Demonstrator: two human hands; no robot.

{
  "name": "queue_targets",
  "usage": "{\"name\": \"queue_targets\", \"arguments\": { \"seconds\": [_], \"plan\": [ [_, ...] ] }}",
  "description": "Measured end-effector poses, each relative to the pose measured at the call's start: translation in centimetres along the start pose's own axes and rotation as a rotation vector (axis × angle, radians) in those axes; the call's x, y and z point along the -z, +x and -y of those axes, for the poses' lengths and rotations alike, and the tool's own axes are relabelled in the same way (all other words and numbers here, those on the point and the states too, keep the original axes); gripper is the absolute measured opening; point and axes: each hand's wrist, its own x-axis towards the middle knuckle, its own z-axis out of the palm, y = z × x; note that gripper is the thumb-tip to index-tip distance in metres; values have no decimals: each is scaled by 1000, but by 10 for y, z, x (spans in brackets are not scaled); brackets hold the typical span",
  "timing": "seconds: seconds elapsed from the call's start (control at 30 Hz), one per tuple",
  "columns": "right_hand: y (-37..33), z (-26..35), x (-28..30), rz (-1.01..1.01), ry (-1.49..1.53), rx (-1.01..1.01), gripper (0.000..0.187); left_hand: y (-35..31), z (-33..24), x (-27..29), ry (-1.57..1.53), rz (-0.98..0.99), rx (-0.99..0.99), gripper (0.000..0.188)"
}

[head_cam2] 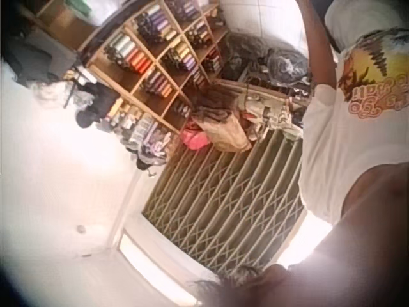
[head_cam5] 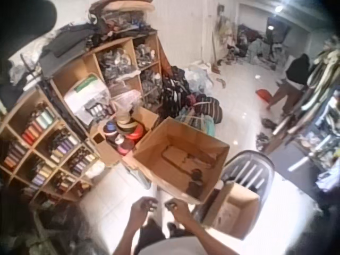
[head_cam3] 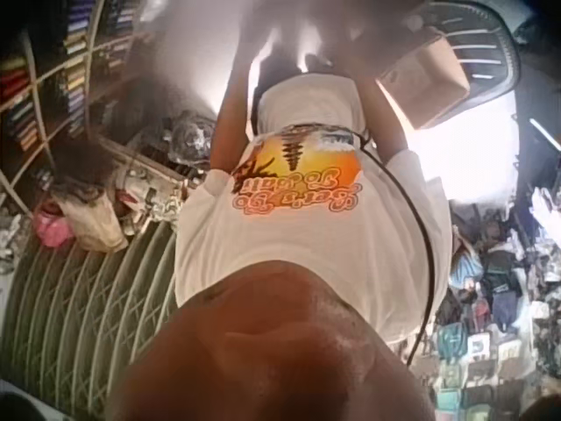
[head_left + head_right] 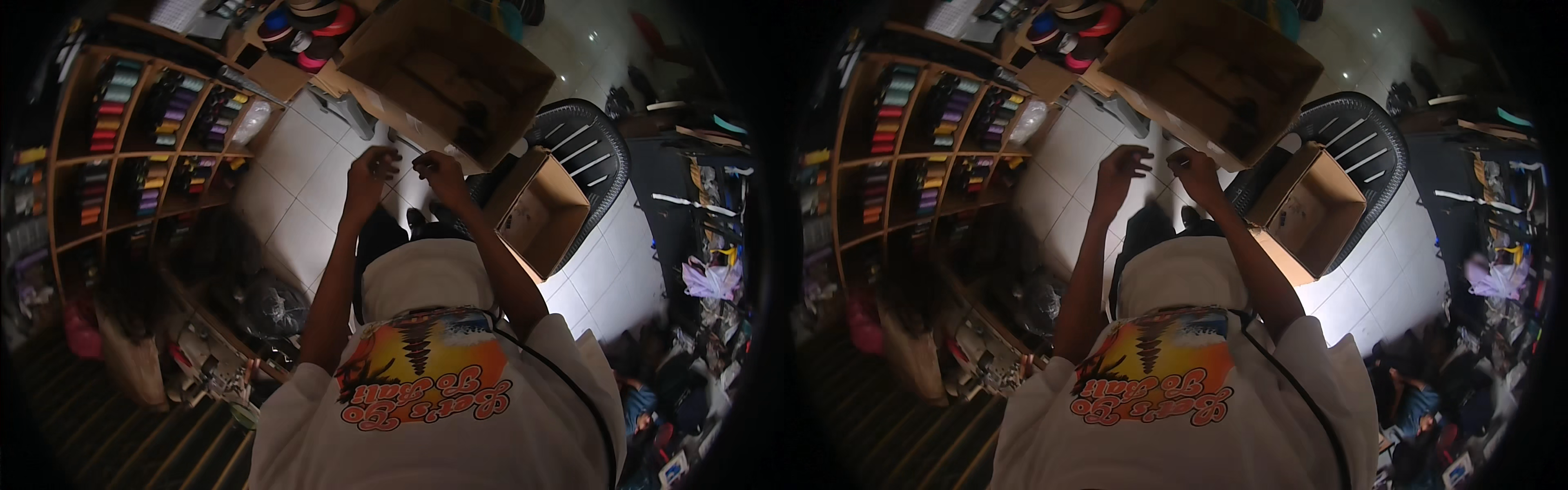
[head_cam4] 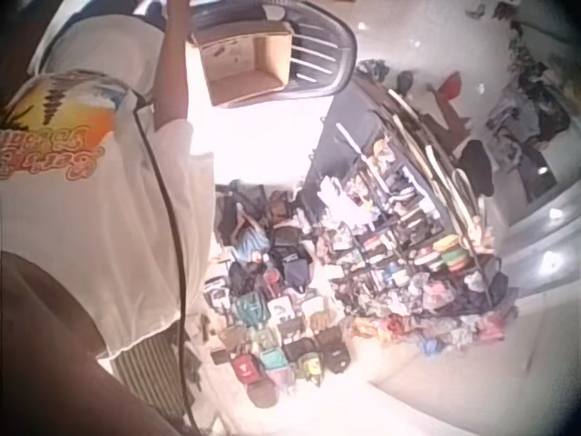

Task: The person picks up several rolls of ribbon from a box and places them onto a storage shelf one by one.

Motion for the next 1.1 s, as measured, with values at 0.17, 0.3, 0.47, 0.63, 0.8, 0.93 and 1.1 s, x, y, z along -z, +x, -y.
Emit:
{"name": "queue_targets", "arguments": {
  "seconds": [0.17, 0.3, 0.47, 0.63, 0.8, 0.93, 1.1],
  "plan": [
    [48, 2, 6, -294, -81, -194, 13, 134, -13, 27, -119, 93, -70, 20],
    [60, -9, 19, -548, -104, -375, 18, 213, -3, 29, -134, 268, 19, 22],
    [84, -17, 46, -799, 83, -766, 22, 293, 45, 1, 168, 376, 57, 23],
    [100, -115, 58, -705, -213, -632, 35, 367, 125, -55, 777, 762, -166, 25],
    [131, -242, 75, -425, -448, -688, 41, 394, 158, -126, 917, 926, -18, 25],
    [137, -343, 67, -398, -518, -756, 37, 395, 209, -180, 1004, 1115, -186, 38],
    [178, -331, 36, -361, -595, -814, 42, 374, 286, -187, 982, 1268, -140, 40]
  ]
}}
